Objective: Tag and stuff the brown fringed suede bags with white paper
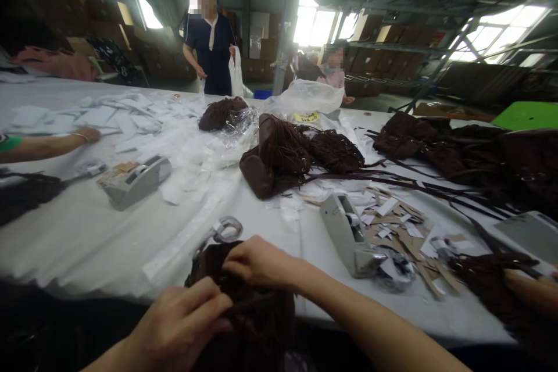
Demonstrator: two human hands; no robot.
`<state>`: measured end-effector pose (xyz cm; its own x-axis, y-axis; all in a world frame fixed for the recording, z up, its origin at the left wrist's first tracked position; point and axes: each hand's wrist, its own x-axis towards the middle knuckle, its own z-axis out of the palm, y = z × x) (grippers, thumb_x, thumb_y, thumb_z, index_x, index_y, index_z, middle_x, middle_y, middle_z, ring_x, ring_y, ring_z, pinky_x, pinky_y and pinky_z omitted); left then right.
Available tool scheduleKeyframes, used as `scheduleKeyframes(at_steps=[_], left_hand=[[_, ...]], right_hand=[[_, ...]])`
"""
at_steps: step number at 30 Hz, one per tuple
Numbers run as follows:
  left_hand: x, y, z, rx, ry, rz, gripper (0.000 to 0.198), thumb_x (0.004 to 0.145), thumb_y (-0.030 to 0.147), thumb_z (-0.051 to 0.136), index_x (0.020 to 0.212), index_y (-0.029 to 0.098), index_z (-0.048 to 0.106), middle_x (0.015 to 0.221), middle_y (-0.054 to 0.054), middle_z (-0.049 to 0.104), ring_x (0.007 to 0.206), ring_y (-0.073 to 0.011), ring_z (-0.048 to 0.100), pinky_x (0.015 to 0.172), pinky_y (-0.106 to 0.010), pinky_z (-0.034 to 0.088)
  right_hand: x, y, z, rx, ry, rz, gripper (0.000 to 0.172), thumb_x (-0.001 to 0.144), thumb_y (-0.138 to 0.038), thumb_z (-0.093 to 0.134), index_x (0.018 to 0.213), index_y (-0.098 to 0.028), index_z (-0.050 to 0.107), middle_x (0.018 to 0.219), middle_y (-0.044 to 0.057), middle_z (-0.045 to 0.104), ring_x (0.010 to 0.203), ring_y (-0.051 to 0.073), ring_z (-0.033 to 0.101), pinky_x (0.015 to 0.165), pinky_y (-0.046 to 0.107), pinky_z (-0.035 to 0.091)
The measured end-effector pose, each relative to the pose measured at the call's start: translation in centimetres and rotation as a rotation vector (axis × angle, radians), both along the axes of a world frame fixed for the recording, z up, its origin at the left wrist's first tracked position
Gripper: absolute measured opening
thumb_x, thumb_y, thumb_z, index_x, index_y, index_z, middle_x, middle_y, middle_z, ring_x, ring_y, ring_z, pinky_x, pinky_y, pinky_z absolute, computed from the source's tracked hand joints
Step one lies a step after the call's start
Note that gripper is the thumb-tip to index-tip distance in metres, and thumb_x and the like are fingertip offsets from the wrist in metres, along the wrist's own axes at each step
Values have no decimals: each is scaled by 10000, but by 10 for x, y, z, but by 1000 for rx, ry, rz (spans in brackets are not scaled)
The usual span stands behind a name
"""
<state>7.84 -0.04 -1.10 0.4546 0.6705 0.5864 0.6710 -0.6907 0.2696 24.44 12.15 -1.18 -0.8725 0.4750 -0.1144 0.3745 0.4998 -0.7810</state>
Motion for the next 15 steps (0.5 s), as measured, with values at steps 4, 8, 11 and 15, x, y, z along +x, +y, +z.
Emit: scheduleKeyframes(at_steps=[4,8,11,15], left_hand=[[-4,29,16,-162,-68,173,122,902,206,496,966,204,600,774,-8,578,605,-135,571,536,-238,443],[2,81,-23,-456,13,370,177,913,296,471,905,194,615,870,-47,572,770,-197,598,701,-321,485],[4,116,-79,-659,-116,395,179,908,230,454,946,144,606,954,-90,571,858,-213,601,784,-356,490],[-4,135,-113,-660,-250,369,188,887,183,474,1007,151,616,1000,-80,602,937,-185,593,869,-319,473]], right_hand=[[34,28,34,74,113,-162,439,961,-432,370,989,-150,706,928,69,715,842,185,635,760,268,478],[55,45,-7,333,48,-335,278,850,-354,596,1059,-190,678,1047,96,689,969,240,616,890,375,463],[54,40,-40,469,40,-549,241,846,-268,568,1044,-176,673,1025,113,682,973,255,615,901,422,468],[38,-11,-55,401,181,-520,255,881,-287,535,1092,-209,654,1109,99,661,1045,231,601,926,391,487]])
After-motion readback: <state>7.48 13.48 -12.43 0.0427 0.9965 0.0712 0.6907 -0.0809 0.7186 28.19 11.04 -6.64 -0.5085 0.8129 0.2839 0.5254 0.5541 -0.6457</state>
